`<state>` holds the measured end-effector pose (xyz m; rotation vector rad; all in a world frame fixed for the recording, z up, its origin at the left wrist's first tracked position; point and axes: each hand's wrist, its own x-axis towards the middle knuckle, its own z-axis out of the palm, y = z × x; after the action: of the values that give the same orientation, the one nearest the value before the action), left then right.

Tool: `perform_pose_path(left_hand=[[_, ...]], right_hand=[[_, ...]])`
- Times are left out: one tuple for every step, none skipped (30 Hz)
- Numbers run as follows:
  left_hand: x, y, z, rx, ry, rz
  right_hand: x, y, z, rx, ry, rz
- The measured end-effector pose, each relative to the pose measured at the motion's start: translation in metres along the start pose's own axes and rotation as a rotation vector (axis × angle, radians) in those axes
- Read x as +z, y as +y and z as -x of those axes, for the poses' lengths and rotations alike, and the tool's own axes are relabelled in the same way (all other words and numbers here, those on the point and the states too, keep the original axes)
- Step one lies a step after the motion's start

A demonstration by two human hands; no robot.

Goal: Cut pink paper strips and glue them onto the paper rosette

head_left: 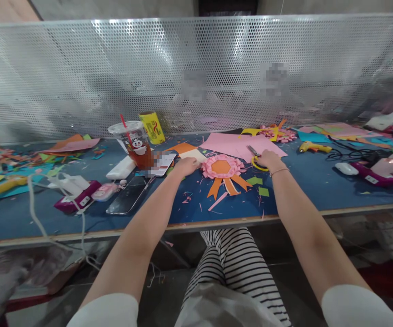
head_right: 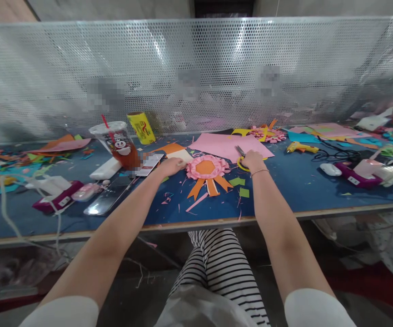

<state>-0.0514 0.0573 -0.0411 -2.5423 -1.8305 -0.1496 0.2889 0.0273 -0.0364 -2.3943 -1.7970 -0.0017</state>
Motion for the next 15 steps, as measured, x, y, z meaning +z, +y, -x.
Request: perform_pose_path(left_hand=[[0.0,0.0,0.0,0.0,0.0,0.004],[0.001,0.0,-0.001,-0.001,-0.001,0.008],[0.001,0.0,-0.001,0.0,-0.001,0.012],[0.002,0.0,-0.001,0.001,0.001,0.015],[0.002,0.0,-0.002,0.0,0.002,0.019],[0.003,0.0,-0.002,0.0,-0.001,0.024],[0.003,-0.001,-0.002,-0.001,-0.003,0.027],[0.003,-0.001,-0.002,-0.002,-0.007,0.028],[0.003,-0.001,-0.002,-0.003,-0.009,0.028],[0.003,-0.002,-0.003,-0.002,-0.011,0.026],[0.003,-0.002,-0.003,0.002,-0.012,0.02],[0.004,-0.003,-0.003,0.01,-0.014,0.013],[0.004,-0.003,-0.003,0.019,-0.019,0.004],[0.004,-0.004,-0.004,0.026,-0.025,-0.005],[0.004,-0.004,-0.004,0.03,-0.03,-0.013]], right_hand=[[0.001,0.0,-0.002,-0.005,-0.01,0.009],[0.002,0.001,-0.004,-0.008,-0.022,0.018],[0.003,0.001,-0.005,-0.01,-0.038,0.022],[0.004,0.003,-0.007,-0.012,-0.052,0.021],[0.004,0.005,-0.008,-0.017,-0.058,0.015],[0.005,0.007,-0.01,-0.021,-0.051,0.0],[0.005,0.01,-0.011,-0.019,-0.033,-0.029],[0.005,0.013,-0.012,-0.006,-0.001,-0.076],[0.004,0.017,-0.012,0.02,0.039,-0.13],[0.003,0.02,-0.013,0.053,0.08,-0.183],[0.001,0.022,-0.014,0.087,0.124,-0.231],[-0.001,0.023,-0.014,0.113,0.169,-0.268],[-0.002,0.024,-0.015,0.121,0.212,-0.293],[-0.003,0.023,-0.015,0.108,0.25,-0.307],[-0.003,0.02,-0.016,0.076,0.278,-0.314]])
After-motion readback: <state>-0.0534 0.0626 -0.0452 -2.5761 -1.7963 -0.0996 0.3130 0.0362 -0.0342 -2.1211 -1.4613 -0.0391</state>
